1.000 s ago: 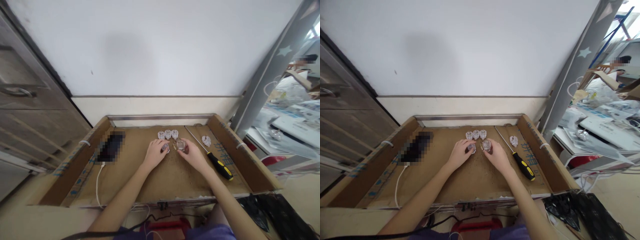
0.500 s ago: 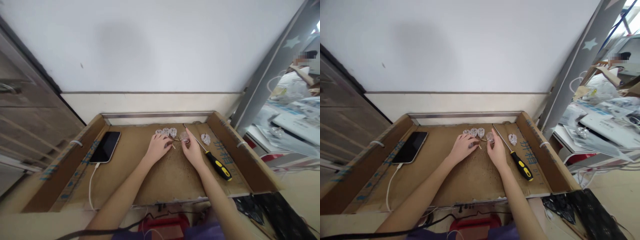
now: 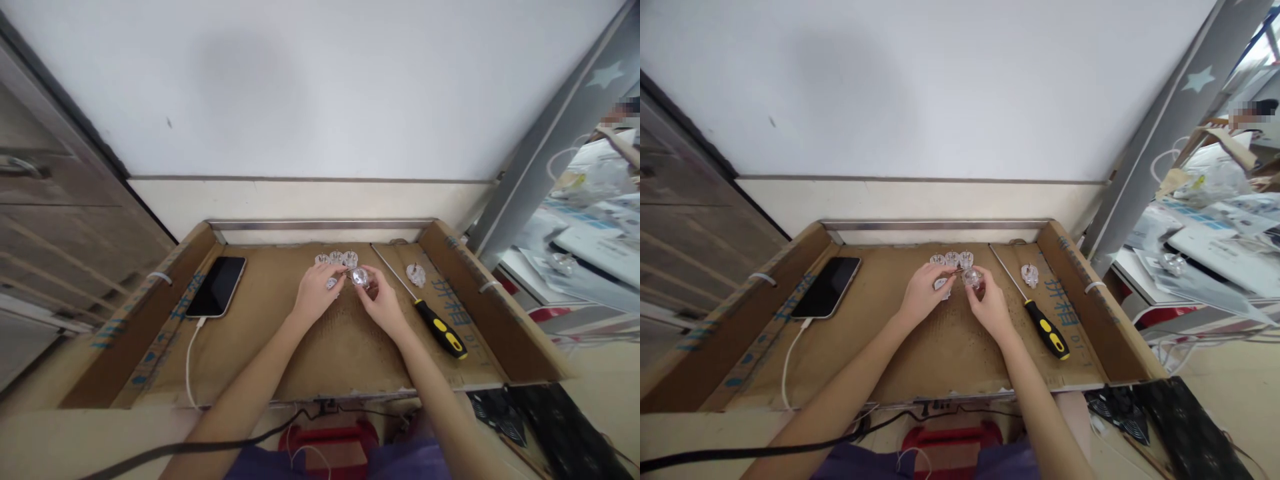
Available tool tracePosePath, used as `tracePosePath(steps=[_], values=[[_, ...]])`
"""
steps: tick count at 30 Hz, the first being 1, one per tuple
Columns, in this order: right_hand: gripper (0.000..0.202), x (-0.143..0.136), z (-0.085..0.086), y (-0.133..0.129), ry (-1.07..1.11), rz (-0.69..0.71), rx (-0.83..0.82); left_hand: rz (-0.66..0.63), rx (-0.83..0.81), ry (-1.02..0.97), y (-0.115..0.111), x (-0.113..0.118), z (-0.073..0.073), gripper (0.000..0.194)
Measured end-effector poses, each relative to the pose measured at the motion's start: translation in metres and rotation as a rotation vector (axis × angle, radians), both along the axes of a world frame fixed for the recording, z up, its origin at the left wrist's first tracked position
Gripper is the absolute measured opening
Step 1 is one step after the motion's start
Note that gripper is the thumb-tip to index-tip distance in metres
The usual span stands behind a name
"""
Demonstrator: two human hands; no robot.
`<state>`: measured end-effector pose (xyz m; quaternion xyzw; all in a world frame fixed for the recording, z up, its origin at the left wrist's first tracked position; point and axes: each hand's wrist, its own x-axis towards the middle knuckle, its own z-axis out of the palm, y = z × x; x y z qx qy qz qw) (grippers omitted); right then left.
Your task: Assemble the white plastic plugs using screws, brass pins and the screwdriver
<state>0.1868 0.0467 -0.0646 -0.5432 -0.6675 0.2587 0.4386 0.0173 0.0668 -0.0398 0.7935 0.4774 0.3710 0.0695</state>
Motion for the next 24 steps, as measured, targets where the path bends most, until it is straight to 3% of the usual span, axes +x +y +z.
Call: tracePosePath(steps=[8,19,24], values=[[0.047,-0.0044,-0.0012,-0.0012,0.020,0.059,0.004,-0.023,0.111,0.218,-0.0020,0.0001,0.0024,0.019],[0.036,-0.0018,-0.0036,0.0072,0.275,0.154,-0.190,-0.092,0.399,0.241,0.0001,0.0021,-0.0048,0.022],[0.036,0.0007,0.0042,0.0047,0.417,0.218,-0.313,-0.119,0.406,0.206,-0.0043,0.0052,-0.0008,0.027]])
